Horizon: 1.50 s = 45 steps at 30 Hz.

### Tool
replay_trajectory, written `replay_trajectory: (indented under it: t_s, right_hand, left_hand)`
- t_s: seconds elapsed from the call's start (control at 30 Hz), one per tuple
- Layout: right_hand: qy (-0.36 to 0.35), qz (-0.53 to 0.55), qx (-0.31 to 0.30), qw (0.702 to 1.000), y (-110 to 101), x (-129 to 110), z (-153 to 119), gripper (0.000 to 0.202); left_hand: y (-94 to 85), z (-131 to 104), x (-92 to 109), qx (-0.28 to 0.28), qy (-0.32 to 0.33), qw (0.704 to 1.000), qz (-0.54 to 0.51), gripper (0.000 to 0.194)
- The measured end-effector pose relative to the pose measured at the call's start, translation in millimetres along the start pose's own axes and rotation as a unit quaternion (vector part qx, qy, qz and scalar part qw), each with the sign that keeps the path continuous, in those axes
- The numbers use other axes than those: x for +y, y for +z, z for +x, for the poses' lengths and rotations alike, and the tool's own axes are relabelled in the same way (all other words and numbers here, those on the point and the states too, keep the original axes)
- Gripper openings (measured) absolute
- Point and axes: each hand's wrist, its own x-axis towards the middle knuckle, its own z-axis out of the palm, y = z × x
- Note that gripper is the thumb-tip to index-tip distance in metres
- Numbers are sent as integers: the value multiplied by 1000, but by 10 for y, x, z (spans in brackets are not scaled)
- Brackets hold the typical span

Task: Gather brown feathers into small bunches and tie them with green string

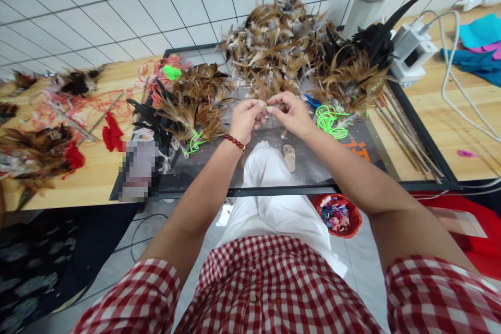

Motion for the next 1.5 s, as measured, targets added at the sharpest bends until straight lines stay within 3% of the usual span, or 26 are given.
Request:
replay_trajectory:
  t_s: [0.2, 0.4, 0.57, 0.7, 0.77, 0.87, 1.03, 1.27, 1.5]
  right_hand:
    - [-11, -47, -3, 999, -19, -13, 18, 67]
    - [-23, -36, -14, 999, -25, -64, -3, 60]
    - [-26, 16, -34, 999, -25, -79, -4, 59]
    - [2, 90, -96, 991, -38, -111, -5, 60]
    - [20, 116, -94, 989, -46, -132, -6, 60]
    - [33, 108, -64, 992, -49, -144, -4, 58]
    - [60, 51, -54, 995, -16, -97, 4, 53]
    - [82, 40, -34, 995, 30, -75, 14, 19]
    - [100, 40, -41, 993, 44, -100, 42, 13]
  left_hand:
    - [10, -4, -26, -3, -5, 1000, 21, 21]
    - [-3, 5, -17, 26, -20, 999, -3, 13]
    - [-25, 1, 3, 31, -35, 998, -30, 18]
    - [-43, 27, -40, 25, -34, 999, -32, 19]
    - [-43, 39, -60, 23, -27, 999, -24, 20]
    - [-36, 47, -74, 4, 14, 1000, 13, 22]
    - [-44, 69, -125, -5, 149, 982, 120, 24]
    - [-103, 175, -316, 16, 237, 948, 213, 18]
    - [-114, 141, -307, 20, 296, 921, 253, 19]
